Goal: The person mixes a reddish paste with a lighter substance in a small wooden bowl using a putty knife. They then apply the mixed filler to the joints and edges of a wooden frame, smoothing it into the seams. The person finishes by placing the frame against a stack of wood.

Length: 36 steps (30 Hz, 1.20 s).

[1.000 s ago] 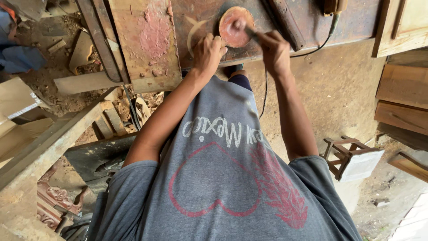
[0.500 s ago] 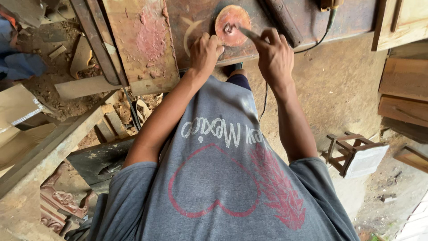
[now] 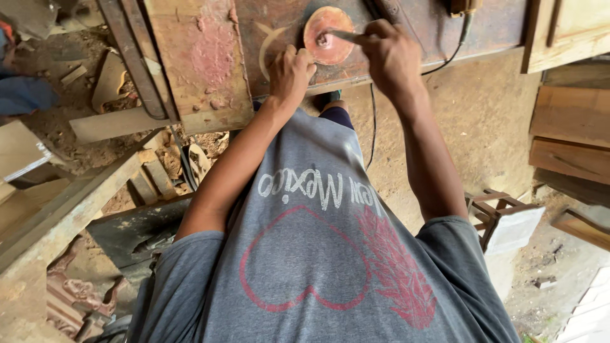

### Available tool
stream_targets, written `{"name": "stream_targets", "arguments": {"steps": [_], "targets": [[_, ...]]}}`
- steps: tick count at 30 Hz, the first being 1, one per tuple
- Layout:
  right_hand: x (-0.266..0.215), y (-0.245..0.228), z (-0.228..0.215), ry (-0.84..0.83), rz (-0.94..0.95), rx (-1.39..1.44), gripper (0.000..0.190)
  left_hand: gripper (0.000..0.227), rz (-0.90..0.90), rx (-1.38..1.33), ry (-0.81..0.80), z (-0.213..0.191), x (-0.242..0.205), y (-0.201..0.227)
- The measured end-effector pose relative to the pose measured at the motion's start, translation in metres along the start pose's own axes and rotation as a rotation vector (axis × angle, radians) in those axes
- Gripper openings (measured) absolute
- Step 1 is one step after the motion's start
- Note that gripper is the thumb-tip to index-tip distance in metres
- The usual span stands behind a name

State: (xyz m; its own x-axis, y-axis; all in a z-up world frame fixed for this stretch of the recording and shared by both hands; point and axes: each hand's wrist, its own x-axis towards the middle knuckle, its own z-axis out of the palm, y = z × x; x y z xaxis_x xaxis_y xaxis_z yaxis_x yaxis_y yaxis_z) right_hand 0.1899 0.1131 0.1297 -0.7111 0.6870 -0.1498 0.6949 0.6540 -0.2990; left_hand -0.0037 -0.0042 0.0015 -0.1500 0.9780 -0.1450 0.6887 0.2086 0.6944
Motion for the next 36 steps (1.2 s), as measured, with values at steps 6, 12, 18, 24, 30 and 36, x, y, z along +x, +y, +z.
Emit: {"name": "stream_targets", "arguments": {"steps": [6, 12, 18, 24, 30, 36], "targets": [[0.003, 0.005, 0.002, -0.073, 0.041, 0.002, 0.023, 0.020, 0.006, 0.008, 0.028, -0.004, -0.001, -0.001], [0.002, 0.011, 0.009, -0.053, 0.002, -0.088, 0.021, 0.018, -0.028, 0.003, -0.002, 0.000, 0.005, 0.003], [-0.001, 0.007, 0.011, -0.044, -0.017, -0.029, 0.019, 0.020, -0.011, 0.006, -0.018, 0.002, 0.007, 0.006], [0.002, 0.004, 0.007, -0.067, 0.006, -0.018, 0.021, 0.019, -0.019, 0.006, -0.038, -0.003, 0.008, 0.007], [0.003, 0.003, 0.007, -0.105, 0.027, -0.026, 0.019, 0.019, -0.001, 0.015, -0.009, -0.008, 0.005, 0.008], [-0.002, -0.008, 0.008, -0.059, 0.089, -0.048, 0.031, 0.018, -0.028, -0.020, -0.042, -0.009, 0.005, 0.009]]}}
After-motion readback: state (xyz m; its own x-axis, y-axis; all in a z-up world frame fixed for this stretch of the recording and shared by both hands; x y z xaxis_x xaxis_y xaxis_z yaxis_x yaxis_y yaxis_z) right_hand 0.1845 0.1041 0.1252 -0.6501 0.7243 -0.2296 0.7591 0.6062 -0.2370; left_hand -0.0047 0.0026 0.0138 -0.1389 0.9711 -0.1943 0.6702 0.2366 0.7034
